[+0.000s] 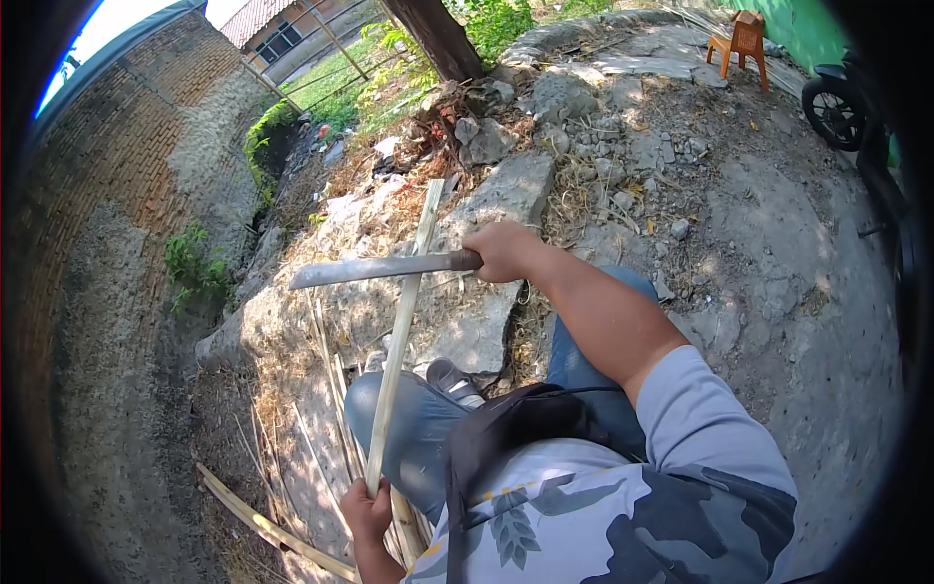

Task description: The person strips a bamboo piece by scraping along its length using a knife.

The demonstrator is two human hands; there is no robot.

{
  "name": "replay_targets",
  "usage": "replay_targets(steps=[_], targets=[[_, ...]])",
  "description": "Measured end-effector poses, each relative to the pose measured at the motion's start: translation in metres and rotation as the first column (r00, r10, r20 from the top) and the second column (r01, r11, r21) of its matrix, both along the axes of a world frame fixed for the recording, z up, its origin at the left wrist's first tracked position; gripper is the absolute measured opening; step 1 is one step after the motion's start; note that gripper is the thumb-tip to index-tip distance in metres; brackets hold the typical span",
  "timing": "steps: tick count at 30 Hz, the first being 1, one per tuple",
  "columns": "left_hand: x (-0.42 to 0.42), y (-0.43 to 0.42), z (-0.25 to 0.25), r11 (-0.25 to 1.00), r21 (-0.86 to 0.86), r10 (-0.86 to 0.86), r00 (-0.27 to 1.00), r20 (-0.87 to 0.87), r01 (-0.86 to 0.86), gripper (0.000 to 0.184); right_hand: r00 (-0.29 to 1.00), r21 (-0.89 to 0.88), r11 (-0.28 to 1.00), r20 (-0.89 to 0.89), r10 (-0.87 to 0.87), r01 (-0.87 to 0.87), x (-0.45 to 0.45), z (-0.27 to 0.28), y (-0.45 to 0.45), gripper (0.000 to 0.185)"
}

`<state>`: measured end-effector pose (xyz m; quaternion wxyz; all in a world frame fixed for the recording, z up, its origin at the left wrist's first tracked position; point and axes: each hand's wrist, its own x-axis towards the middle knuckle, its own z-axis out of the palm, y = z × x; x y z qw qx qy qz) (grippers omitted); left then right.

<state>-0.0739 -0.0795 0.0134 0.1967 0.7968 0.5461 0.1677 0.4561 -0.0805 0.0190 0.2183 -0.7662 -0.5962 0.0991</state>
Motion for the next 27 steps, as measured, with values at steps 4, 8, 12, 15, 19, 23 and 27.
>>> replay_targets(steps=[4,8,12,15,19,23,27], targets=[[0.002,0.003,-0.006,1.0,0.007,0.002,1.0,-0.029,-0.002,0.033,0.951,-0.072,0.961,0.146,0.274,-0.266,-0.034,0.006,0.005,0.021],[0.008,0.0,0.001,1.0,-0.008,-0.016,0.996,-0.089,0.015,0.035,0.858,-0.103,0.906,0.291,0.423,-0.411,-0.045,-0.003,0.012,0.018],[0.004,-0.002,0.002,1.0,0.0,-0.018,0.995,-0.093,0.018,0.036,0.938,-0.043,0.969,0.24,0.248,-0.245,-0.018,-0.003,0.007,0.018],[-0.005,-0.005,0.004,1.0,0.008,0.013,0.996,-0.085,-0.012,0.035,0.994,0.022,0.997,0.082,-0.073,0.072,0.017,-0.002,0.004,0.019],[-0.002,-0.004,0.005,0.999,-0.012,-0.053,0.998,-0.021,0.053,0.036,0.927,0.097,0.95,-0.268,-0.263,0.297,0.038,-0.032,0.008,0.023],[0.001,0.004,-0.003,0.998,-0.054,-0.018,1.0,0.007,0.019,0.036,0.9,-0.021,0.942,-0.289,-0.327,0.336,0.032,-0.018,0.007,0.026],[-0.008,0.0,-0.009,0.997,-0.074,-0.011,1.0,-0.004,0.01,0.031,0.927,-0.072,0.953,-0.224,-0.302,0.293,0.029,-0.013,0.003,0.026]])
